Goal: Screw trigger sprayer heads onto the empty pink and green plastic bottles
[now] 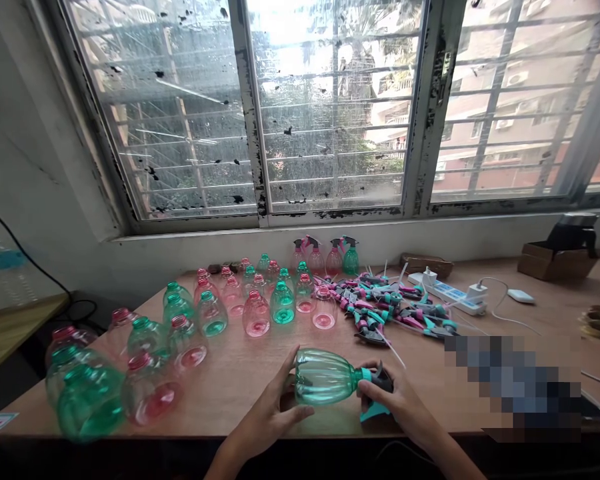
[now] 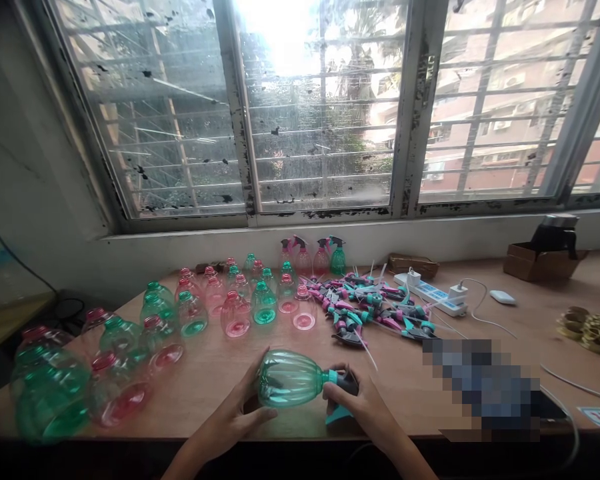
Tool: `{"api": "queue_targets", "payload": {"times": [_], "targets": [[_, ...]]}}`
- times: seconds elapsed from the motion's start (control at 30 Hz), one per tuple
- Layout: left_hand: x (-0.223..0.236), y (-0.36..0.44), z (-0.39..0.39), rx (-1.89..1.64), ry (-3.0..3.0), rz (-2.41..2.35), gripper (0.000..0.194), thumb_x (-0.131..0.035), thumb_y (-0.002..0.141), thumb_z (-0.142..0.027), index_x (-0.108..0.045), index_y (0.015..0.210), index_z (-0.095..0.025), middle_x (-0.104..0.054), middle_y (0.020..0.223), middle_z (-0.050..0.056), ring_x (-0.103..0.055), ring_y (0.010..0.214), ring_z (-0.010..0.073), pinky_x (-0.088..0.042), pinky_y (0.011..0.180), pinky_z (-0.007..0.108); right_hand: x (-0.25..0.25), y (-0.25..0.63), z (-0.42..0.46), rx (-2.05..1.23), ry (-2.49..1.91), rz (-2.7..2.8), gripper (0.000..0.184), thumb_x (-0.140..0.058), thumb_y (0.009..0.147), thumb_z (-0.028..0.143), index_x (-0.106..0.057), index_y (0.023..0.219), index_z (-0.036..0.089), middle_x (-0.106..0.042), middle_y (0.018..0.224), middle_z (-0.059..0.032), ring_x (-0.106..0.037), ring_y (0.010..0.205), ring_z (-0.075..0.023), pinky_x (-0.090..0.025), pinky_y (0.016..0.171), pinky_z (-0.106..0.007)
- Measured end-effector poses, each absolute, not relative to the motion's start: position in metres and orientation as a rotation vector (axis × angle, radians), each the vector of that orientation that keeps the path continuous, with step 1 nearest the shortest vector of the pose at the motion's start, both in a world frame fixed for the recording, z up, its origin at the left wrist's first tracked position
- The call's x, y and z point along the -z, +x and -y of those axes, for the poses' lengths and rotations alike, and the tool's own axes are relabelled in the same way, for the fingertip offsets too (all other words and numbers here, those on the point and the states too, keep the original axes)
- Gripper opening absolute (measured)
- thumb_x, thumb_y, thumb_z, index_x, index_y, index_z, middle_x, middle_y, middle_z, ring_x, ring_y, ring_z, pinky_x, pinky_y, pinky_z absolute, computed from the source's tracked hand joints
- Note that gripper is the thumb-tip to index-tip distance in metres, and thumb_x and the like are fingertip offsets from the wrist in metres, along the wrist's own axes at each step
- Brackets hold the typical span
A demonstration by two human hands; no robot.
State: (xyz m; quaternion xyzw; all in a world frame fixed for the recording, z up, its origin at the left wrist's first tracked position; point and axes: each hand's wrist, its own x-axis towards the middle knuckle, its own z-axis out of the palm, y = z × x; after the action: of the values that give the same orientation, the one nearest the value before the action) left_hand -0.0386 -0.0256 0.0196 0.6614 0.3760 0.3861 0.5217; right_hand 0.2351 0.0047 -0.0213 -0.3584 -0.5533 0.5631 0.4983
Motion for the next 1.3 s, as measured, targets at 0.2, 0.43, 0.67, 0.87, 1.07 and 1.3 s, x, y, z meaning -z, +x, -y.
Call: {"api": "queue_targets", "payload": {"times": [0.2,0.43,0.67,0.87,1.07,1.3], "targets": [[-0.0178,-0.0399,0.0248,-0.926,1.595,-0.888,0.101,-0.076,0.083,-0.024,-0.008,0.158,-0.033,-0.048,0.154,0.010,-0.035,0.147,0.0335,-0.032,0.120,0.050,0.0220,0.2356,-0.0053,-1.354,-0.856,1.374,0.036,-0.078,0.082,0.046,-0.063,0.099,0.018,-0.072,0.073,-0.0016,-0.070,0.063,-0.0215,-0.055,0.061,-0.034],[-0.0158,-0.0409,0.0217,-0.886,1.614,-0.941,0.096,-0.076,0.083,-0.023,-0.016,0.158,-0.025,-0.055,0.148,0.012,-0.025,0.152,0.0336,-0.034,0.120,0.049,0.0253,0.2364,-0.0070,-1.366,-0.844,1.385,0.033,-0.076,0.084,0.043,-0.062,0.101,0.018,-0.071,0.074,-0.0011,-0.070,0.063,-0.0211,-0.055,0.062,-0.034],[-0.0100,-0.0413,0.0202,-0.923,1.606,-0.877,0.101,-0.072,0.083,-0.015,-0.007,0.158,-0.032,-0.054,0.150,0.008,-0.039,0.145,0.0310,-0.030,0.121,0.051,0.0264,0.2365,-0.0070,-1.362,-0.855,1.382,0.036,-0.077,0.083,0.044,-0.062,0.101,0.018,-0.071,0.074,-0.0015,-0.069,0.063,-0.0213,-0.055,0.062,-0.035],[-0.0125,-0.0407,0.0216,-0.914,1.578,-0.905,0.102,-0.076,0.081,-0.020,-0.010,0.158,-0.029,-0.051,0.152,0.010,-0.030,0.150,0.0321,-0.029,0.121,0.051,0.0272,0.2361,-0.0060,-1.357,-0.845,1.376,0.036,-0.077,0.083,0.044,-0.061,0.102,0.018,-0.072,0.073,-0.0016,-0.070,0.064,-0.0219,-0.056,0.063,-0.036],[-0.0176,-0.0393,0.0239,-0.909,1.604,-0.932,0.093,-0.075,0.083,-0.023,-0.019,0.157,-0.029,-0.051,0.152,0.011,-0.043,0.142,0.0316,-0.032,0.120,0.050,0.0269,0.2368,-0.0056,-1.350,-0.851,1.385,0.034,-0.075,0.085,0.043,-0.061,0.103,0.018,-0.072,0.075,-0.0014,-0.070,0.065,-0.0217,-0.056,0.065,-0.036],[-0.0149,-0.0387,0.0249,-0.927,1.573,-0.865,0.103,-0.072,0.085,-0.018,-0.002,0.158,-0.034,-0.054,0.149,0.008,-0.046,0.141,0.0303,-0.033,0.119,0.049,0.0305,0.2360,-0.0069,-1.378,-0.851,1.367,0.037,-0.076,0.084,0.044,-0.059,0.105,0.018,-0.072,0.075,-0.0014,-0.070,0.065,-0.0215,-0.056,0.064,-0.035]]}}
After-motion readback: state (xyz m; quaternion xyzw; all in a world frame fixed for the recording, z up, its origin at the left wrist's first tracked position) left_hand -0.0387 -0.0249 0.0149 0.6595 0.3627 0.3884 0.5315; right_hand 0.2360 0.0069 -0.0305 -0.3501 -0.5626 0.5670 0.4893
